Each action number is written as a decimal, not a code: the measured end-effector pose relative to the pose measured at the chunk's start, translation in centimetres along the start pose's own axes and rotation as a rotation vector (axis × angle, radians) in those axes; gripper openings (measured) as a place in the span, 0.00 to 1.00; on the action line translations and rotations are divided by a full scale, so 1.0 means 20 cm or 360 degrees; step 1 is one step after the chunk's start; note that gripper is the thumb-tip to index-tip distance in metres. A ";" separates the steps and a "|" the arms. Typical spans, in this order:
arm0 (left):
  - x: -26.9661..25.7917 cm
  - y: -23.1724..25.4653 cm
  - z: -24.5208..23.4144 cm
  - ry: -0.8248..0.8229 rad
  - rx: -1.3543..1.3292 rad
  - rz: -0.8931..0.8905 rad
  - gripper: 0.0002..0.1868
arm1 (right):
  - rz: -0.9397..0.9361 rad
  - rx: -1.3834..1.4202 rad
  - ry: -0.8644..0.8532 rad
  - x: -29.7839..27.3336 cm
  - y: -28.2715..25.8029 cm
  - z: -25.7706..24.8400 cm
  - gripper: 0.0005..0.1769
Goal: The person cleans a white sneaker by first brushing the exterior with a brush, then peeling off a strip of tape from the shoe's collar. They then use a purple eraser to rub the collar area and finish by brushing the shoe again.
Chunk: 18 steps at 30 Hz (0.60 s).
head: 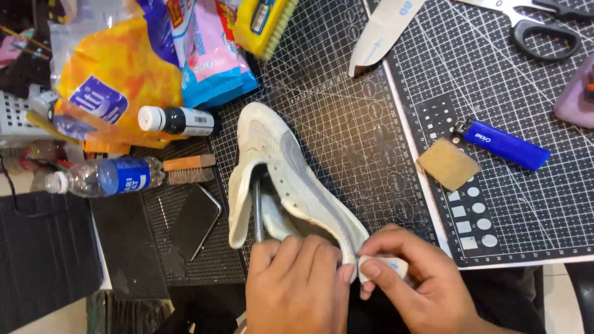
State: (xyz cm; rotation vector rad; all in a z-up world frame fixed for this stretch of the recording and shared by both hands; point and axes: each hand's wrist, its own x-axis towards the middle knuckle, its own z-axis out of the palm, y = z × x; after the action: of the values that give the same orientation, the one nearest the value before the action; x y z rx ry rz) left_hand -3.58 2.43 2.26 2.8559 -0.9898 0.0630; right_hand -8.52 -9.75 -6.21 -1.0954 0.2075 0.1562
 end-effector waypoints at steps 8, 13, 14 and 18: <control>0.00 0.00 0.03 0.0177 0.0218 -0.0051 0.17 | -0.0174 -0.0584 0.0117 -0.02 0.03 0.03 0.05; 0.01 -0.01 0.04 0.0251 0.0303 -0.0047 0.17 | -0.0392 -0.0771 0.0311 -0.03 0.04 0.07 0.04; 0.00 -0.01 0.04 0.0252 0.0295 -0.0046 0.17 | -0.0389 -0.0778 0.0315 -0.03 0.04 0.09 0.04; 0.00 -0.01 0.05 0.0265 0.0304 -0.0077 0.19 | -0.0407 -0.0960 0.0438 -0.01 0.03 0.13 0.04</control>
State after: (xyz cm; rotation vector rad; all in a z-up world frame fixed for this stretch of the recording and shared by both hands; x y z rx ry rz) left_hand -3.47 2.37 1.29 2.9818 -0.9269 0.4048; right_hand -8.65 -7.24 -5.50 -1.7339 0.2723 -0.1769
